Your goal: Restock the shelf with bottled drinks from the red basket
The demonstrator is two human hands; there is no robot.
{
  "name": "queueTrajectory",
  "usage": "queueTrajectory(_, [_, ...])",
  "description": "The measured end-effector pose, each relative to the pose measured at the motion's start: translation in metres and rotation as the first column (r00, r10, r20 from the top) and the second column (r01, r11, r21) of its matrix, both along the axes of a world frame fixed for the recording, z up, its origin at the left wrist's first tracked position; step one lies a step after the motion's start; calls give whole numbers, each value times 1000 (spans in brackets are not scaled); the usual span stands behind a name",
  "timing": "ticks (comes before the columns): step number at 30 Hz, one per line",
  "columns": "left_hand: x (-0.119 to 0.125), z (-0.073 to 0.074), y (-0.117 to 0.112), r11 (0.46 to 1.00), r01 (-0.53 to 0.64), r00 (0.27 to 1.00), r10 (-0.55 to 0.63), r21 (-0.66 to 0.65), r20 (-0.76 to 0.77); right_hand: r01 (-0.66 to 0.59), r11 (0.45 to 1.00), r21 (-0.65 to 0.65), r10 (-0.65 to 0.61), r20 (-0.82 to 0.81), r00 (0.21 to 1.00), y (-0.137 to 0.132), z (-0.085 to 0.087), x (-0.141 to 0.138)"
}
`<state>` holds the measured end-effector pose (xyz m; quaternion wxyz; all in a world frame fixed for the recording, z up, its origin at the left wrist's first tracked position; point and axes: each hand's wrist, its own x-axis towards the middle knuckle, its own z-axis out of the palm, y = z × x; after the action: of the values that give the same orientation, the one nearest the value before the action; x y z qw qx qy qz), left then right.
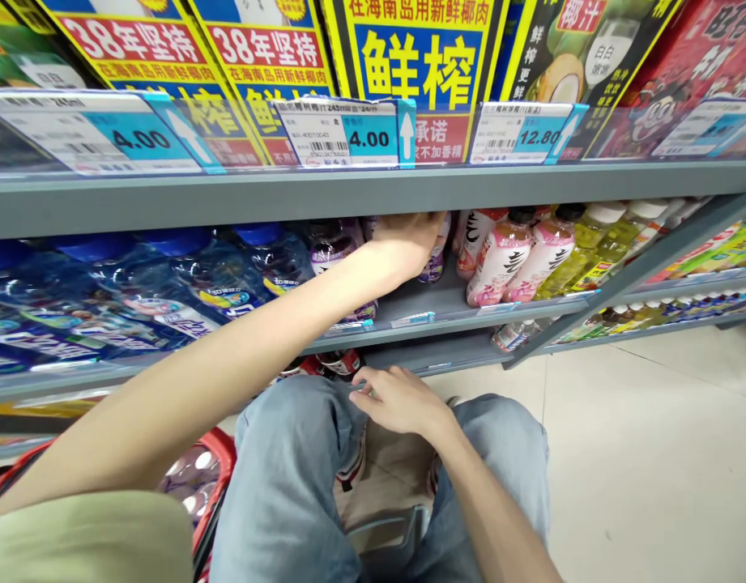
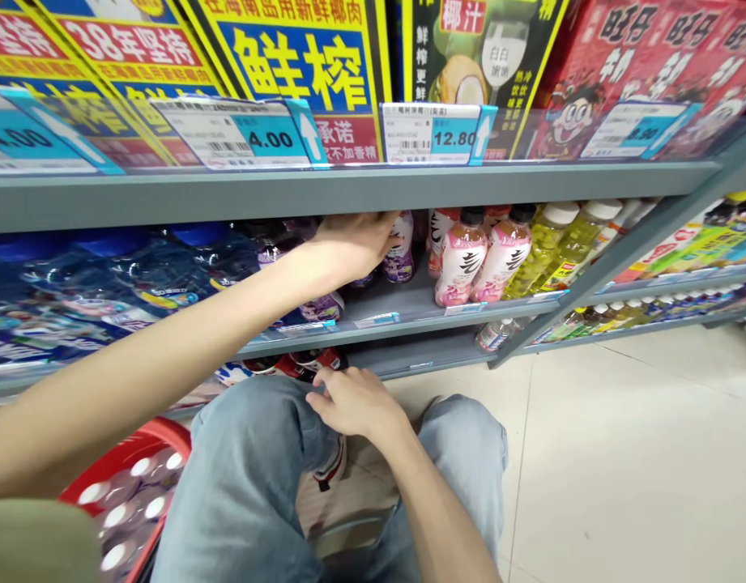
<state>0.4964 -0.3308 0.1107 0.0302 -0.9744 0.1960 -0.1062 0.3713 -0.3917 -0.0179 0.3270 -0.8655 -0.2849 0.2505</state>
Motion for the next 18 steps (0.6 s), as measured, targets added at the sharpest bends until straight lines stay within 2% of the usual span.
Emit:
queueTrajectory(3, [-14,1,15,999,37,998,-38,20,59,-12,1000,-17,12,-3,1000,0,-2,-1])
queueTrajectory(6, [-14,-1,29,999,39,994,-41,20,103,-17,1000,-22,17,1,1000,2,-8,-1])
queueTrajectory(9, [-15,-3,33,999,34,990,-39,38,137,-18,1000,-19,18,-7,1000,4,-12,1])
queueTrajectory(11, [-26,-3,32,997,56,981,-66,59,184,-20,999,-28,20,-11,1000,5,-13,2])
queueTrajectory(13, [-48,-2,35,987,126,959,-147,101,242,-28,999,-46,28,-8,1000,5,-13,3])
queueTrajectory(15, [-80,0,45,944,280,914,-317,172,251,-44,996,-74,45,5,999,5,-13,4])
queueTrajectory(16, [-100,0,54,895,396,871,-436,204,224,-56,994,-88,57,11,998,4,-13,3])
queueTrajectory(17, [-120,-2,65,820,531,803,-567,212,185,-65,993,-98,67,18,998,3,-13,3])
queueTrajectory(18, [-141,-4,80,763,626,741,-646,158,182,-68,992,-105,70,23,997,2,-12,2])
